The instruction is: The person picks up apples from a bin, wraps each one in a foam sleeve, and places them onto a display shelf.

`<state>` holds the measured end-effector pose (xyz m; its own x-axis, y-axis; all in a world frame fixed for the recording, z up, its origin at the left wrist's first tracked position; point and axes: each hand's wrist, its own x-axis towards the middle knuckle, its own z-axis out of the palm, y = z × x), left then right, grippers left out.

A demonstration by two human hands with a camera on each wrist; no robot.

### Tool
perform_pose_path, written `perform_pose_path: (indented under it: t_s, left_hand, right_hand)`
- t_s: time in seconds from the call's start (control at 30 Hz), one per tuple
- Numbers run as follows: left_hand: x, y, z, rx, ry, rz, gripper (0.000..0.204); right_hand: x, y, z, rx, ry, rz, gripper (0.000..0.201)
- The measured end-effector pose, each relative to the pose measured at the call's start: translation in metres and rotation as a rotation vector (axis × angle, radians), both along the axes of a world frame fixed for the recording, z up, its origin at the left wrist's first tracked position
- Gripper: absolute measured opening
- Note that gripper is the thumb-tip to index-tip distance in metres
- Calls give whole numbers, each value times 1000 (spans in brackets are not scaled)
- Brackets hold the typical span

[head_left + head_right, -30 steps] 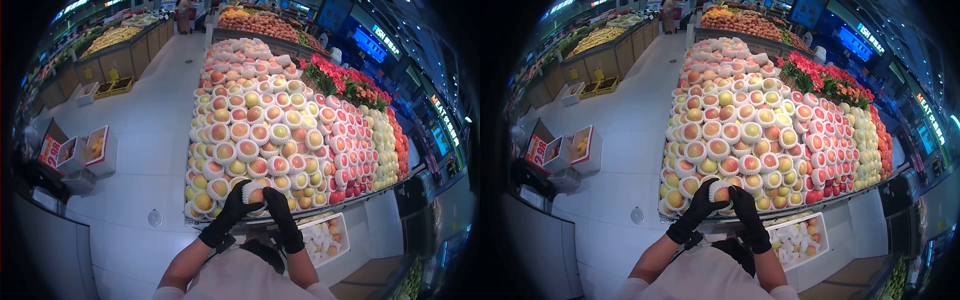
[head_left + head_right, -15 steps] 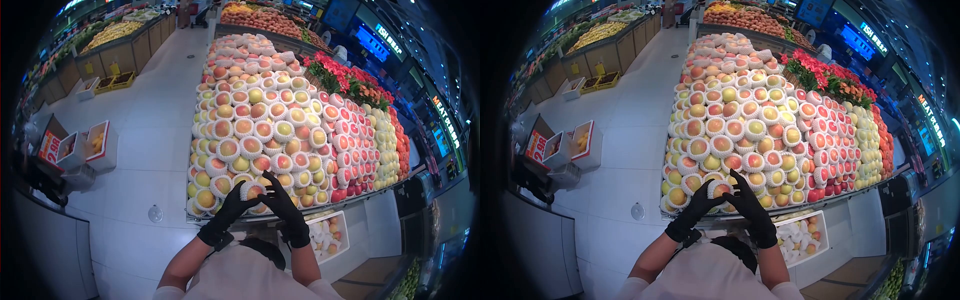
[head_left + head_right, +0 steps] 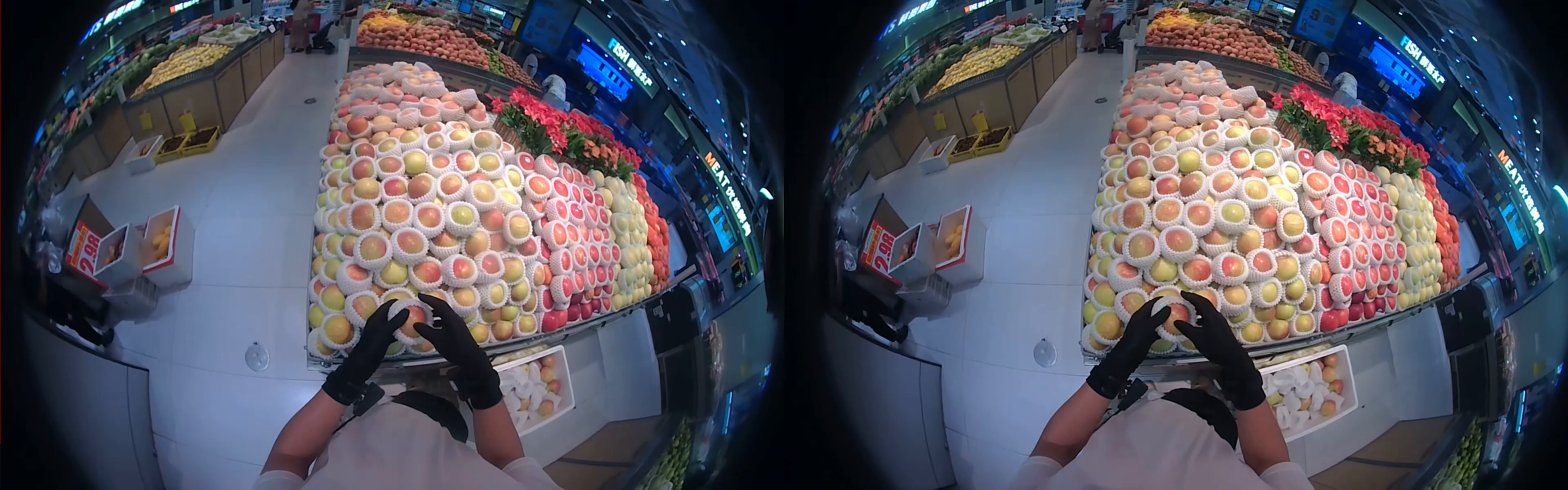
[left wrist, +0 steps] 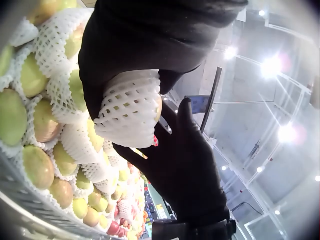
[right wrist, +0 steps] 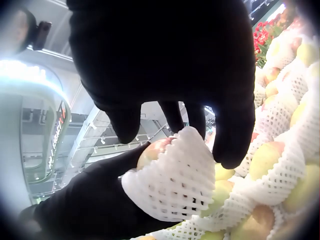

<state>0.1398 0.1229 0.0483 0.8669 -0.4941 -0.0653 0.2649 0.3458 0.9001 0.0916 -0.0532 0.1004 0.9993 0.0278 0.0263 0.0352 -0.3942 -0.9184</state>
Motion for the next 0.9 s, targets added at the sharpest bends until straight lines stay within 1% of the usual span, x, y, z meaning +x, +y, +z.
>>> perform_pose_path:
  t_s: [0.07,0.17,0.23,0.33,0.43,0.53,0.57,0.67,0.7,0.8,0.9]
  left_hand:
    - [-4,-1,8,19,-9,5,41]
    - [-6,-4,16,22,-11,-2,39]
    - [-5,-5,14,20,0,3,39]
    - [-8,-3,18,-50,20,7,41]
    - [-4,-3,8,63,-44,52,47]
    - [-2,-7,8,99,-221,34,54]
    - [-2,-8,11,91,-163,24,54]
    - [0,-11,3,110,-132,4,52]
    - [-3,-11,9,123,-119,13,49]
    - [-5,-16,13,116,-89,-41,47]
    - [-13,-19,22,-171,172,-117,45]
  right_hand:
    - [-5,9,5,-128,-167,28,63]
    - [-1,5,-10,-86,-66,17,68]
    - [-3,5,-7,-68,-64,10,68]
    - [-3,1,-9,-33,-52,22,68]
    - [-2,-1,-9,-1,-57,20,69]
    - [-1,-1,-8,9,-39,18,75]
    - [1,-2,-7,9,-29,17,78]
    - [-8,-1,9,-137,-153,46,89]
    - [-7,-1,8,-233,-218,59,97]
    - [-15,3,16,-478,-262,123,95]
    - [-10,3,-4,-450,-260,78,95]
